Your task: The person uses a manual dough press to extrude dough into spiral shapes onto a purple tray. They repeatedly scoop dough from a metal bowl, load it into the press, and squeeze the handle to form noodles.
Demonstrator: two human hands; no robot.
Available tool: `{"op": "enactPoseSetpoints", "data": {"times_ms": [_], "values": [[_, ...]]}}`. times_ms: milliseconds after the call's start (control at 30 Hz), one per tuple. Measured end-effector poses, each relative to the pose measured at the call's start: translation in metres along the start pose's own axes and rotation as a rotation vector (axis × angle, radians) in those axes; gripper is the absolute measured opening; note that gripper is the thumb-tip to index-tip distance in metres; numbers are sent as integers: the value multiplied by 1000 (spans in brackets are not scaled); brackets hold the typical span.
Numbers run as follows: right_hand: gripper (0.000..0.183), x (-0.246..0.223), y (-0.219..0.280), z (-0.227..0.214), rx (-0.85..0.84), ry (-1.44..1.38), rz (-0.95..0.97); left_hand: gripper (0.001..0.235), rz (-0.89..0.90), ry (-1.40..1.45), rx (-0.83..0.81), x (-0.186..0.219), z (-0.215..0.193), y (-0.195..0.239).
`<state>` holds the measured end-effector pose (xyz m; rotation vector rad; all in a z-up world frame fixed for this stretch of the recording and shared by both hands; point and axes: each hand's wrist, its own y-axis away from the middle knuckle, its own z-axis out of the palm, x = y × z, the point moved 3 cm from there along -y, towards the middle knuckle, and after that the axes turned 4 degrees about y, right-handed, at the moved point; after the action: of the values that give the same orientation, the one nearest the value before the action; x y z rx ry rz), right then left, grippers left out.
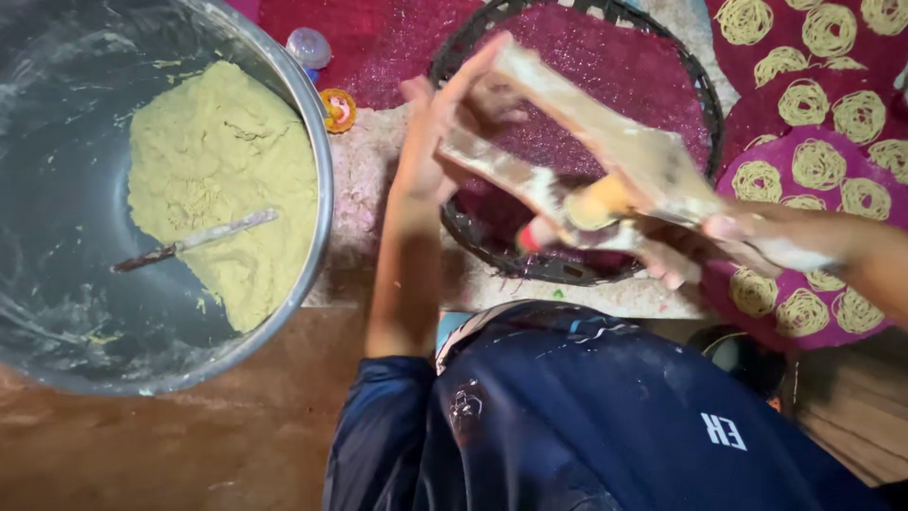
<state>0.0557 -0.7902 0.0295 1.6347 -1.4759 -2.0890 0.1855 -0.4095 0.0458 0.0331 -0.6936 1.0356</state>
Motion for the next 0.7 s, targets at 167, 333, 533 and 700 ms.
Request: {"op": "enactPoseSetpoints", "data": {"times_ms": [167, 333, 533, 700], "values": [[112, -38, 23, 4, 268, -186, -146, 44, -149, -1899, 516, -22, -90, -9], [117, -63, 30, 19, 380, -411, -386, 54, -125, -2198, 660, -54, -115, -23], [115, -66, 45, 34, 446, -512, -549, 21, -128, -1846, 592, -41, -90, -41], [111, -47, 46, 18, 393, -538, -721, 16, 429, -1688, 446, 20, 16, -62]]}}
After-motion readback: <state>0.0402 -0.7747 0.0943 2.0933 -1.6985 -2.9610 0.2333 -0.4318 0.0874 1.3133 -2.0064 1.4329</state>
